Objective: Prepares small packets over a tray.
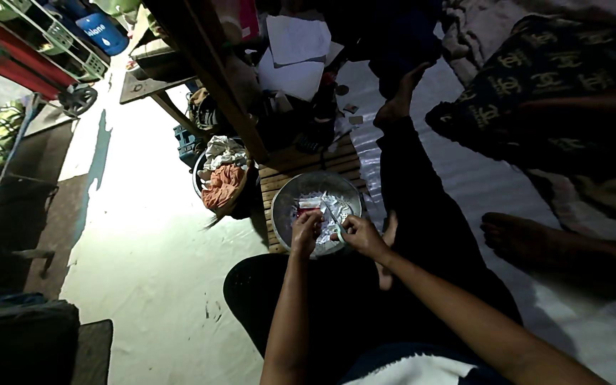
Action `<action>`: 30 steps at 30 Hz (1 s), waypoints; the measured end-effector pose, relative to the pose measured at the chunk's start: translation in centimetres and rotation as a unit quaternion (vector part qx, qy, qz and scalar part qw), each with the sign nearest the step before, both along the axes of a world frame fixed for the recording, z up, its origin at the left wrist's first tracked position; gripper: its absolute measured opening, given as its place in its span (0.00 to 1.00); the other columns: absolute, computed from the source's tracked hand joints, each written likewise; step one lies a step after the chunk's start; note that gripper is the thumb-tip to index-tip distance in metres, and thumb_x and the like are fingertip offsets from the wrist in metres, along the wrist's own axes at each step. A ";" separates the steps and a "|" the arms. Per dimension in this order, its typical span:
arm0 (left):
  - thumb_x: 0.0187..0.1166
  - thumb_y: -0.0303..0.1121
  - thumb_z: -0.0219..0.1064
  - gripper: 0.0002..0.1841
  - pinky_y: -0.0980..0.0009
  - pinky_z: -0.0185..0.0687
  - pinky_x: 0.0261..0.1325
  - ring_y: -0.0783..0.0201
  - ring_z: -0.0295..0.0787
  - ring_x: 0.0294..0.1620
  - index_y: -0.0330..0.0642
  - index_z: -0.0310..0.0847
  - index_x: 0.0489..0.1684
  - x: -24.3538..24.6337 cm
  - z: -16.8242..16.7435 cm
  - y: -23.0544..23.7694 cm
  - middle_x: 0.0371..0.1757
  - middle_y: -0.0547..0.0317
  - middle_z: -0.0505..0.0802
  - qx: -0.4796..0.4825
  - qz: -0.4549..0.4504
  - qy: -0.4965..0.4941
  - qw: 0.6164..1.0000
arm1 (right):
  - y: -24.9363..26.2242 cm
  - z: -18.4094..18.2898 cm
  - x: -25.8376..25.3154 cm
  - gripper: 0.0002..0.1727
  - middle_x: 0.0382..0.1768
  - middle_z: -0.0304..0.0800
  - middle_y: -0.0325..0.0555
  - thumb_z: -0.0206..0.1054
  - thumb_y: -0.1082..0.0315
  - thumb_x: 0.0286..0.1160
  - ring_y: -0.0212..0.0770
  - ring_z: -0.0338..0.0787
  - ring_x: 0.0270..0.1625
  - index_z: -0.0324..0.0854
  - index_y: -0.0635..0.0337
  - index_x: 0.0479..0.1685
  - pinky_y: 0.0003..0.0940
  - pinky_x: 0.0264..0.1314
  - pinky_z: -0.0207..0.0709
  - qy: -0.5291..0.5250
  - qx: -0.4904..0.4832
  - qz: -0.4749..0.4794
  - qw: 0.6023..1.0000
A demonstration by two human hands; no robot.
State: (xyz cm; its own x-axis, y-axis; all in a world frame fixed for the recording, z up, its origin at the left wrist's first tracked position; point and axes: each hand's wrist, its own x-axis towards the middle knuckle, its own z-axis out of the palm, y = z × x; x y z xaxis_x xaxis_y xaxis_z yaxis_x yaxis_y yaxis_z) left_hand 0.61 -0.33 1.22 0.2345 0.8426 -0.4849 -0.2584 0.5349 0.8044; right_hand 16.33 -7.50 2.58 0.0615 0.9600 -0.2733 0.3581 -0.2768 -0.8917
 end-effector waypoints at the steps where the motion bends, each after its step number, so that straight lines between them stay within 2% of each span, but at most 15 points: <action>1: 0.86 0.22 0.57 0.06 0.84 0.70 0.21 0.79 0.75 0.17 0.33 0.80 0.41 0.0 0.0 0.0 0.26 0.62 0.88 0.001 0.000 0.001 1.000 | 0.0 0.1 0.0 0.15 0.31 0.79 0.45 0.75 0.66 0.72 0.31 0.74 0.30 0.80 0.71 0.45 0.29 0.38 0.71 -0.003 -0.004 0.001 1.000; 6: 0.87 0.22 0.57 0.07 0.85 0.72 0.21 0.78 0.76 0.18 0.33 0.80 0.41 0.0 0.0 0.0 0.26 0.62 0.88 0.000 0.021 0.001 1.000 | 0.0 -0.1 0.0 0.17 0.32 0.81 0.47 0.76 0.66 0.72 0.32 0.76 0.30 0.81 0.73 0.46 0.29 0.39 0.73 0.002 0.007 -0.006 1.000; 11: 0.87 0.22 0.57 0.06 0.85 0.72 0.21 0.78 0.78 0.19 0.32 0.79 0.41 0.0 -0.1 0.1 0.27 0.61 0.88 0.000 0.046 0.000 0.999 | -0.2 -0.3 -0.1 0.19 0.42 0.85 0.55 0.76 0.64 0.71 0.39 0.81 0.37 0.81 0.72 0.50 0.37 0.46 0.77 0.010 -0.015 0.020 1.000; 22: 0.86 0.21 0.58 0.06 0.84 0.72 0.21 0.78 0.76 0.17 0.32 0.80 0.40 0.1 -0.1 -0.1 0.26 0.61 0.88 0.009 0.003 0.003 1.000 | -0.1 0.1 -0.2 0.18 0.34 0.81 0.46 0.78 0.63 0.70 0.31 0.75 0.32 0.80 0.70 0.45 0.28 0.39 0.72 0.017 -0.013 0.002 1.000; 30: 0.86 0.22 0.58 0.06 0.84 0.71 0.21 0.78 0.75 0.17 0.33 0.81 0.41 0.0 -0.2 -0.1 0.26 0.61 0.88 0.004 -0.001 -0.001 1.000 | -0.1 -0.1 -0.1 0.17 0.31 0.76 0.43 0.78 0.64 0.69 0.29 0.72 0.29 0.79 0.70 0.43 0.26 0.36 0.69 0.026 -0.008 -0.001 1.000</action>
